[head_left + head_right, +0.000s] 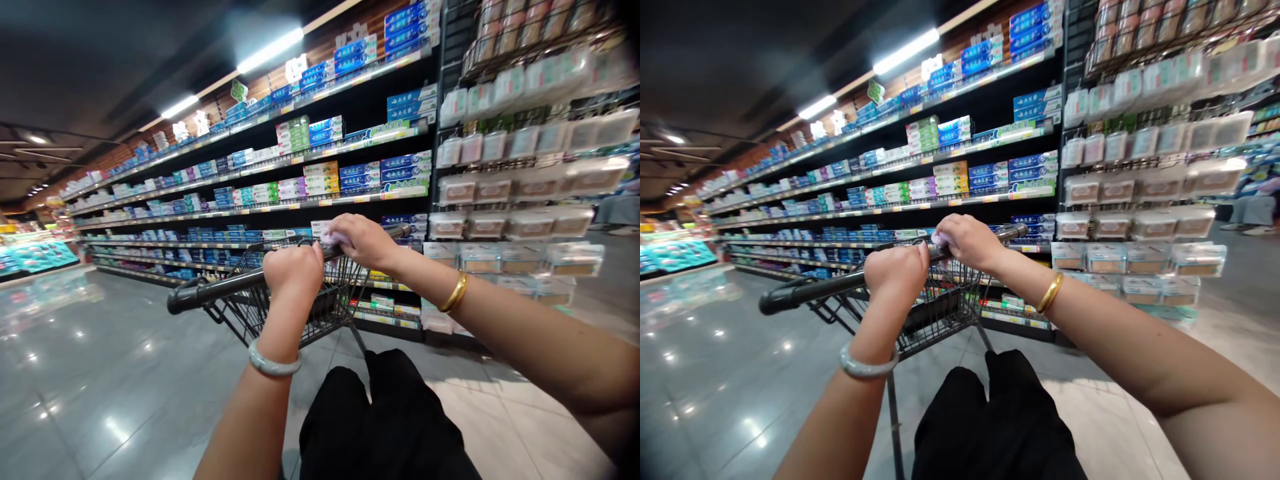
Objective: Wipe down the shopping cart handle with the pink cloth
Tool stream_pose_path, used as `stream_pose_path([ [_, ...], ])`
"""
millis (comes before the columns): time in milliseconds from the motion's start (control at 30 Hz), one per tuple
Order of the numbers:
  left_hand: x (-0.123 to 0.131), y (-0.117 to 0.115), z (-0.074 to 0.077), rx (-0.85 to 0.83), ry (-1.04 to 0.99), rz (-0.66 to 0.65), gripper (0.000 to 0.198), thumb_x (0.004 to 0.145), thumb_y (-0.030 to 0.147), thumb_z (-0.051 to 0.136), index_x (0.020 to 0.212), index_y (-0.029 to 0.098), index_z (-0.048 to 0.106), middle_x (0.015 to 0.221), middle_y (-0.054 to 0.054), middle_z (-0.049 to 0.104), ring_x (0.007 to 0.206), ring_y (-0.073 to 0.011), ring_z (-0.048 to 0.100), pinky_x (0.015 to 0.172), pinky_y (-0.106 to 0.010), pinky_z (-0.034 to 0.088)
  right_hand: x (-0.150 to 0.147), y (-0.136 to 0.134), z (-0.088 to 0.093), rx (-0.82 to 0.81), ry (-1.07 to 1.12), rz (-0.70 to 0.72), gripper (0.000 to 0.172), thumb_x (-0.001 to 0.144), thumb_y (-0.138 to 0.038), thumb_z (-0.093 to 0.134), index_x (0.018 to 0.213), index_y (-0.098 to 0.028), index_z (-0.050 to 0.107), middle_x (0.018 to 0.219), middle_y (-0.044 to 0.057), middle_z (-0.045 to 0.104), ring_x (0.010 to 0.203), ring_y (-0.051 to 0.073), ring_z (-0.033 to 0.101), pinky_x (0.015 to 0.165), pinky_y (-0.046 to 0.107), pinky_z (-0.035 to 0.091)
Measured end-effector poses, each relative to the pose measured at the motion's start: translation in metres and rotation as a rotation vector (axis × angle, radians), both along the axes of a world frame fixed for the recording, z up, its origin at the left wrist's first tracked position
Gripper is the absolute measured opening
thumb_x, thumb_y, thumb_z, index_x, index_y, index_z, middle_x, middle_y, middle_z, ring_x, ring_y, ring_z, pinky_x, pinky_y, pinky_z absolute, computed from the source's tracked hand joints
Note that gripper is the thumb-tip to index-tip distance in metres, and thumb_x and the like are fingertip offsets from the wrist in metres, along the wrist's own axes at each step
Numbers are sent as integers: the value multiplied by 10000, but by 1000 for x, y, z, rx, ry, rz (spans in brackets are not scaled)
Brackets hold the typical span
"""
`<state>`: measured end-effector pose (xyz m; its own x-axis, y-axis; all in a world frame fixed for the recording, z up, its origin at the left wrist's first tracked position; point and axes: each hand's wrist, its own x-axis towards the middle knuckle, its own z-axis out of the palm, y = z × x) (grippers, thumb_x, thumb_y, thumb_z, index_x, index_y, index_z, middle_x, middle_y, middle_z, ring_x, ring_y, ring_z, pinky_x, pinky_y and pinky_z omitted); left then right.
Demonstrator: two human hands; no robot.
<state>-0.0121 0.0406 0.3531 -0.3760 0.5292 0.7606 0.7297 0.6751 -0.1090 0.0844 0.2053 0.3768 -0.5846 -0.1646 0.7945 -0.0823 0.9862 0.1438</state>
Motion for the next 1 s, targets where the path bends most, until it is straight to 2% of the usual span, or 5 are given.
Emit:
stream_pose_path([
  [167, -2, 2, -2, -1, 30, 15, 707, 1055, 366, 164, 899, 76, 790, 833, -213, 754, 841, -342, 740, 751, -431, 428, 9, 3, 5, -357, -148, 284, 240, 901, -394, 649, 984, -208, 775, 1144, 75, 775, 1126, 245, 703, 1001, 389, 535],
  [333, -2, 6, -2, 8, 43, 34, 694, 1055, 378, 184, 887, 90, 792, 822, -206, 755, 822, -342, 740, 740, -428, 435, 8, 13, 18, -601, -279, 242, 278, 891, -394, 639, 1006, -219, 822, 1054, 43, 820, 1041, 253, 747, 922, 356, 569],
  [433, -3, 5, -2, 13, 44, 40, 682, 1053, 371, 195, 880, 95, 794, 817, -202, 756, 819, -343, 741, 738, -430, 439, -2, 10, 14, -523, -199, 210, 393, 857, -327, 679, 1236, -250, 748, 1191, 39, 789, 1123, 228, 724, 1006, 366, 541],
  [633, -4, 4, -2, -15, 32, 53, 681, 1058, 364, 188, 889, 83, 785, 834, -207, 756, 843, -336, 742, 734, -421, 447, -9, 7, -2, -253, -161, 160, 270, 866, -464, 706, 1012, -254, 792, 1097, 40, 789, 1053, 226, 712, 942, 335, 510],
  [1000, -5, -46, 23, -161, 124, 78, 514, 1045, 429, 363, 842, 167, 756, 890, -136, 769, 938, -337, 719, 865, -447, 446, -7, 15, -1, -393, -62, -139, 350, 907, -527, 602, 909, -231, 788, 961, 45, 783, 849, 204, 691, 712, 285, 423],
])
